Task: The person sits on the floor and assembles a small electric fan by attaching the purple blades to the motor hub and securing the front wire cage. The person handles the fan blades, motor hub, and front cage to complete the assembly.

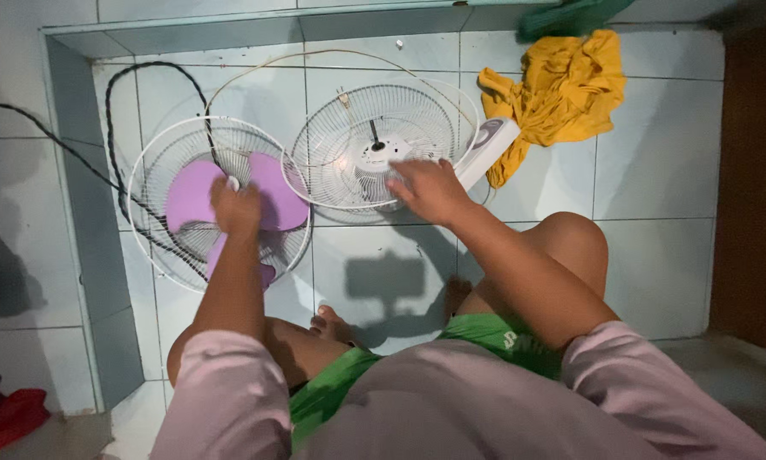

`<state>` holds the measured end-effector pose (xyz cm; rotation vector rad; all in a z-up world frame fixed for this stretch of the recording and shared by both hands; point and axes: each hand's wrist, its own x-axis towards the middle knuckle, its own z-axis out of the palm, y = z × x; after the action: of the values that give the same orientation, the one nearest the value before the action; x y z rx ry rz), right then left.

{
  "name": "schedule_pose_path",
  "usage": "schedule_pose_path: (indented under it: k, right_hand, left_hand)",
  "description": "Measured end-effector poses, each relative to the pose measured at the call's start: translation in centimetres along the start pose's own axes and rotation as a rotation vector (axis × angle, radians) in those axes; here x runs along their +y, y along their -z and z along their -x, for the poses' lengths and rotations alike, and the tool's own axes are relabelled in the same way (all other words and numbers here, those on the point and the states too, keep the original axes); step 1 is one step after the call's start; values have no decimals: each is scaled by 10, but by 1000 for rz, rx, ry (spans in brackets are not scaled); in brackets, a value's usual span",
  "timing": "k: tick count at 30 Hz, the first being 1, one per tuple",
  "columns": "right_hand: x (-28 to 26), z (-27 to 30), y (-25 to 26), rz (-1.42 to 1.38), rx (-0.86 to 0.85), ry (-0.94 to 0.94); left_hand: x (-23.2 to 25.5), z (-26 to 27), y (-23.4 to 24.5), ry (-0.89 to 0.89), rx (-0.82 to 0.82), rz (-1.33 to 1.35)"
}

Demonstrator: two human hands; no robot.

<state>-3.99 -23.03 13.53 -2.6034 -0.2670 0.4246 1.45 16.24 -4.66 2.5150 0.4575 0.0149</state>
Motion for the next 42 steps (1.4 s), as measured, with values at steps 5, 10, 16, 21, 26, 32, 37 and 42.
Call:
schedule_pose_path:
  k: [5,10,16,21,26,32,37,42]
  right_hand:
    - [-4,-14,16,-88,180,112]
    - [-7,-22,29,-138,203,98]
    - [2,-22,17,6,180,83]
    - [3,-5,-4,33,-81,-20]
    - [0,28,-36,8,-162,-110]
    - [9,64,-87,-126,-74,73]
    - [18,68,-117,-249,-193,71]
    - [28,58,-136,-333,-215,97]
  left_hand:
    - [131,22,30,-262,-26,320]
    - [187,52,30,-289,82,235]
    - [131,59,-48,404,94,297]
    - [91,42,-102,623,-92,552]
    - [107,67,-82,504,-75,576]
    - [105,89,-56,3,60,467]
    - [75,86,-61,-84,57,366]
    - [93,71,-40,-23,-130,151]
